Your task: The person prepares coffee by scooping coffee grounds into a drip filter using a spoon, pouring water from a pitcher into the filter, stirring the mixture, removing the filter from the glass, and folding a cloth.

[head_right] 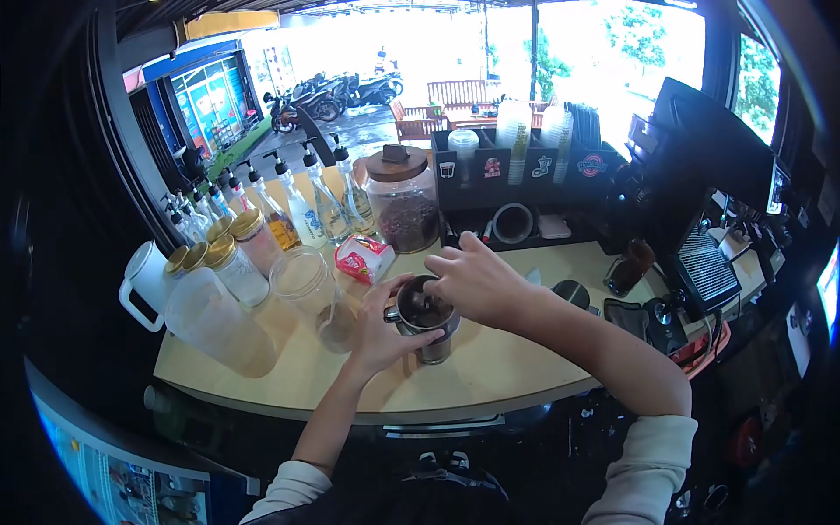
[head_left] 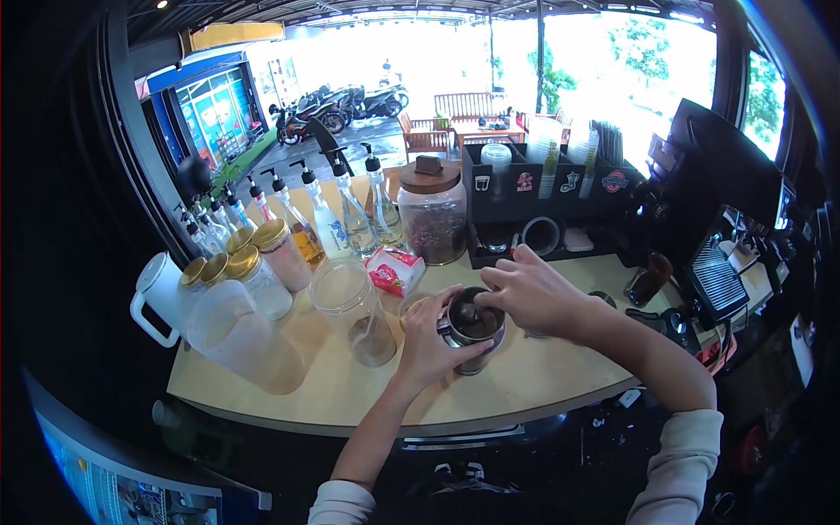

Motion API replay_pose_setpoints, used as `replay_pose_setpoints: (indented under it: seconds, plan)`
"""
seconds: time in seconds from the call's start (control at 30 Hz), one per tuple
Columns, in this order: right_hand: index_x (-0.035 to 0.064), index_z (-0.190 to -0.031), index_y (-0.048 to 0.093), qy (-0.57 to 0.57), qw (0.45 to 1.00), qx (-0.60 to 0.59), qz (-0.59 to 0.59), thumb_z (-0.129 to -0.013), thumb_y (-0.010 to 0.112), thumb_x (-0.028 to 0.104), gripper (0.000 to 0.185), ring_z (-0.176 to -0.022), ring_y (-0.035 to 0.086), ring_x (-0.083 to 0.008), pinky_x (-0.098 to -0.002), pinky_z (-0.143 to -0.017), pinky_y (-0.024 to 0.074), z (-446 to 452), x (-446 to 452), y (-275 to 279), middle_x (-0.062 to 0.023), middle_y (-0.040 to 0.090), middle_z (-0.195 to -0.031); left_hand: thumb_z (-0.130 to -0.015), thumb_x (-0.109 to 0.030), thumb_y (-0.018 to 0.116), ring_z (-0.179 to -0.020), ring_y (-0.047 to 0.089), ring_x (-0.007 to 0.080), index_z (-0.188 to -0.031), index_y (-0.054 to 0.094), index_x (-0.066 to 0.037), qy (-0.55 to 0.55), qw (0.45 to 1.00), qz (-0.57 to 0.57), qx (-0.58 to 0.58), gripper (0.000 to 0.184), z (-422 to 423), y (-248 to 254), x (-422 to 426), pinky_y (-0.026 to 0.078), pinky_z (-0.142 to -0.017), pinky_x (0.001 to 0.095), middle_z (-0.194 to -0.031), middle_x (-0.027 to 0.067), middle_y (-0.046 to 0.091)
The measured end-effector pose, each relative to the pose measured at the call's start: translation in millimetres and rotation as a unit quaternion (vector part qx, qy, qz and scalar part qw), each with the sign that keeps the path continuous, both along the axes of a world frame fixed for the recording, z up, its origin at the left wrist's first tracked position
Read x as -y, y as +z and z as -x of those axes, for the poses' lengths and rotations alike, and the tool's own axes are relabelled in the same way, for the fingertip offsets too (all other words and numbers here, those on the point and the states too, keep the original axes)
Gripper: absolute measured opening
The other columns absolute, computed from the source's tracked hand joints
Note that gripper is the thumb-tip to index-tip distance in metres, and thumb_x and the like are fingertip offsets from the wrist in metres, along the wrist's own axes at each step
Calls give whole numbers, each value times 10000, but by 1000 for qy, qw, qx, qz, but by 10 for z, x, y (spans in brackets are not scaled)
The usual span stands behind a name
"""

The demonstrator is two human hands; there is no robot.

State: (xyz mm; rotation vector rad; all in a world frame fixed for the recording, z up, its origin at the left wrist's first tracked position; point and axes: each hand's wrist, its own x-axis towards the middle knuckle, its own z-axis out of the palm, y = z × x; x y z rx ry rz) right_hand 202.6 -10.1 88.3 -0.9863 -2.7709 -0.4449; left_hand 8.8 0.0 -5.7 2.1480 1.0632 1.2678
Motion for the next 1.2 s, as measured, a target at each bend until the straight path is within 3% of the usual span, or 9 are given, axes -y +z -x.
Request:
replay_pose_setpoints:
  seconds: [0.1,0.13,0.2,0.27,0.5,0.67,0.93,1.13,1.2]
  plan:
    - [140,-812,688,9,999,-12,-45,-761,593,130,109,-875,569,-149,-343,-777,358,55,28,25,-12,565,-841,-515,-299,901,-1107,562,229,-1266,504,-50,0,1000,-28,9,885,23,-32,-38,466,-938,380,-1175,103,575]
    - [145,-856,691,5,1000,3,1,-762,588,113,142,-876,554,-149,-350,-793,355,63,58,49,-11,552,-853,-515,-299,901,-1107,562,229,-1266,504,-50,0,1000,-29,9,885,37,-42,-47,466,-938,380,-1175,103,575]
    - [150,-899,693,2,999,19,48,-764,584,97,182,-878,539,-150,-357,-809,351,74,92,87,-10,539,-864,-513,-308,873,-1134,527,284,-1294,487,-107,-14,999,-31,34,895,68,-66,-46,310,-1050,421,-1158,68,610]
    - [138,-835,672,1,998,20,-54,-748,597,102,120,-876,530,-154,-355,-809,351,68,115,104,-10,540,-868,-512,-305,872,-1136,531,276,-1313,470,-116,-7,998,-58,21,916,85,-43,-48,290,-1066,430,-1175,63,606]
    - [133,-758,658,36,991,53,-118,-727,610,157,62,-884,538,-137,-336,-778,357,80,176,135,-1,560,-867,-523,-287,862,-1163,547,221,-1343,436,-140,-40,996,-75,22,936,151,1,-121,219,-1104,468,-1248,49,584]
    - [90,-749,624,90,975,17,-201,-710,600,158,81,-873,531,-145,-337,-773,387,72,205,128,-8,551,-887,-532,-281,861,-1178,535,228,-1337,440,-137,-55,994,-68,59,919,156,25,-139,223,-1100,469,-1247,50,585]
    - [86,-712,584,104,966,9,-235,-697,603,167,84,-879,535,-143,-323,-773,412,56,254,104,-11,547,-873,-545,-244,857,-1180,520,252,-1312,460,-108,-67,991,-69,91,874,136,8,-175,264,-1080,445,-1251,72,575]
    - [95,-731,575,134,958,29,-252,-705,595,166,78,-860,528,-145,-316,-745,400,59,263,45,-7,531,-852,-528,-208,857,-1178,487,277,-1289,477,-100,-77,988,-65,114,858,120,-6,-201,325,-1044,411,-1236,81,570]
    - [93,-750,573,93,966,-12,-243,-711,588,160,79,-850,529,-149,-314,-712,382,25,226,75,-11,528,-844,-530,-179,888,-1191,522,234,-1309,423,-53,-59,993,-79,69,916,129,-19,-195,421,-1022,360,-1282,110,508]
